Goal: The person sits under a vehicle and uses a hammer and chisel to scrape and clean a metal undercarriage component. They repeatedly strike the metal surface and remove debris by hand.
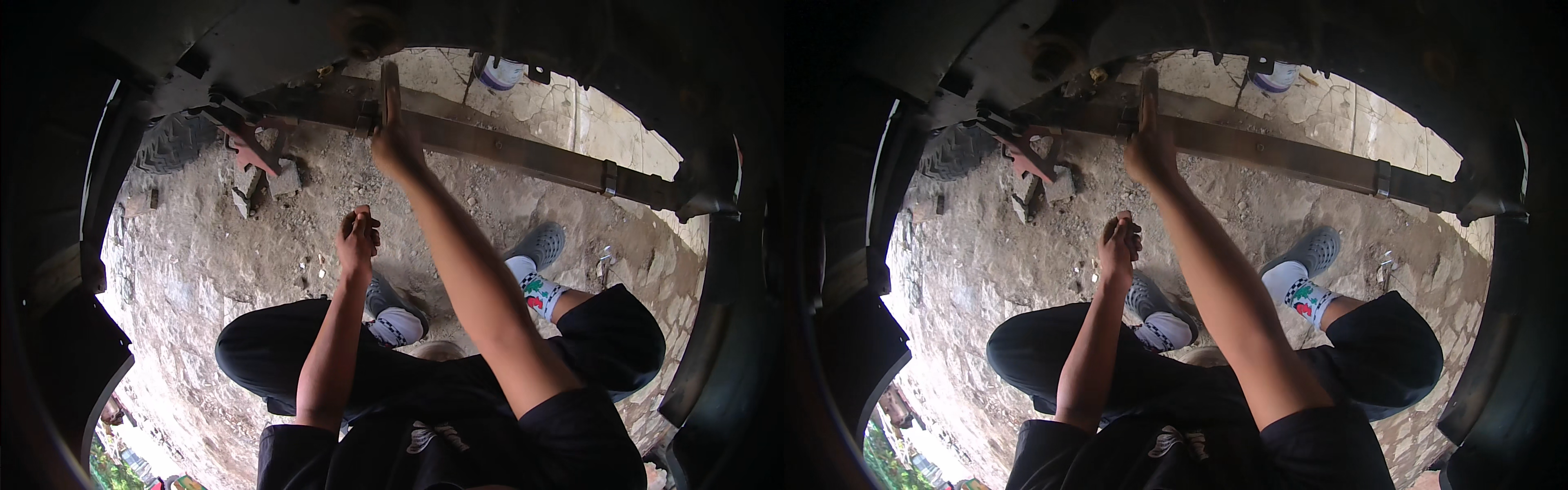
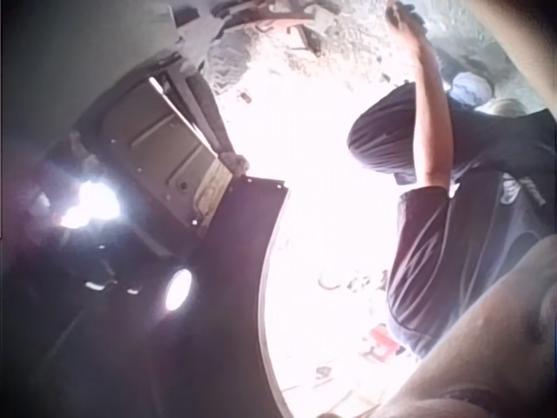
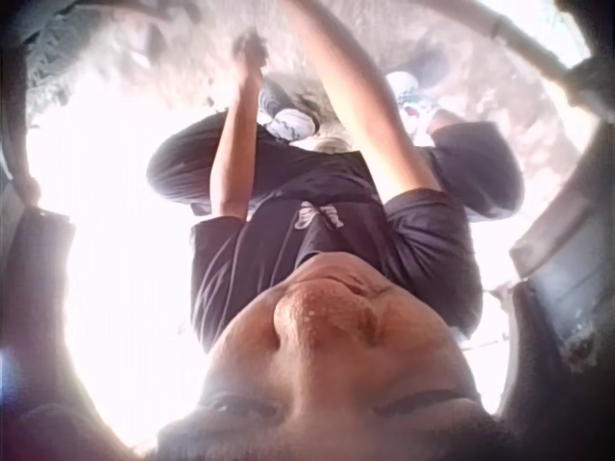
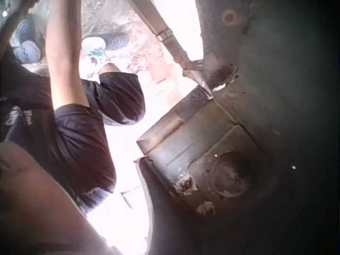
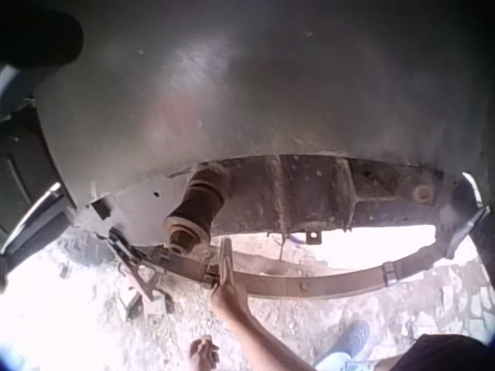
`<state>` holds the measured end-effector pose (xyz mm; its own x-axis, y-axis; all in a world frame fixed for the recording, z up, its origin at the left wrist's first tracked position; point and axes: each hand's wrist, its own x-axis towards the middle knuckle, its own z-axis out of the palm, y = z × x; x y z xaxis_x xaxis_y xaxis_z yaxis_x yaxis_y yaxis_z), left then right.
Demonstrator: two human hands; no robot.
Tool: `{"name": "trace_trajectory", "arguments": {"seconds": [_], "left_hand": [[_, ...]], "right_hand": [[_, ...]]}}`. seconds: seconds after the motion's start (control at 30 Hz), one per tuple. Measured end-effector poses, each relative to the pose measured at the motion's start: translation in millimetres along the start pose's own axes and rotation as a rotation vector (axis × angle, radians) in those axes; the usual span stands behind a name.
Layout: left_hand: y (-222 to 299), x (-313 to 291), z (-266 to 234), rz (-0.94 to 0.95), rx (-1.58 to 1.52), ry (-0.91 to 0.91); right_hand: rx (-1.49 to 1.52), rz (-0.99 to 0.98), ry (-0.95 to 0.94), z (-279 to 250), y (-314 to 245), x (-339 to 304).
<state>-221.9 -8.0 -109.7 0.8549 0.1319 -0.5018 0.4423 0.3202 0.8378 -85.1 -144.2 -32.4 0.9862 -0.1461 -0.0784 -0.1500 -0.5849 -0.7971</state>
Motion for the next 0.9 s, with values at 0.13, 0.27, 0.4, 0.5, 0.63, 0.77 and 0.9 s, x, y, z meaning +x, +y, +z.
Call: {"name": "trace_trajectory", "arguments": {"seconds": [0.13,0.27,0.4,0.5,0.63,0.77,0.9], "left_hand": [[5,5,-5,0.045,0.04,-0.023],[-3,4,-9,0.007,0.079,-0.018],[-6,-4,-1,-0.028,0.11,0.017],[-8,0,-7,0.006,0.054,-0.012],[-4,3,-11,0.014,0.053,0.01],[-3,-3,-12,-0.009,0.114,-0.015],[-10,-6,-12,-0.041,0.117,-0.005]], "right_hand": [[0.024,-0.002,-0.075,-3,-6,-103],[0.016,-0.01,-0.076,0,-8,-94],[0.005,0.026,-0.012,3,-10,-5],[0.036,0.105,-0.128,-21,-27,16],[-0.058,-0.002,-0.069,-15,4,-54],[-0.076,0.1,-0.127,-57,33,-115],[-0.125,0.055,-0.064,-60,44,-67]]}}
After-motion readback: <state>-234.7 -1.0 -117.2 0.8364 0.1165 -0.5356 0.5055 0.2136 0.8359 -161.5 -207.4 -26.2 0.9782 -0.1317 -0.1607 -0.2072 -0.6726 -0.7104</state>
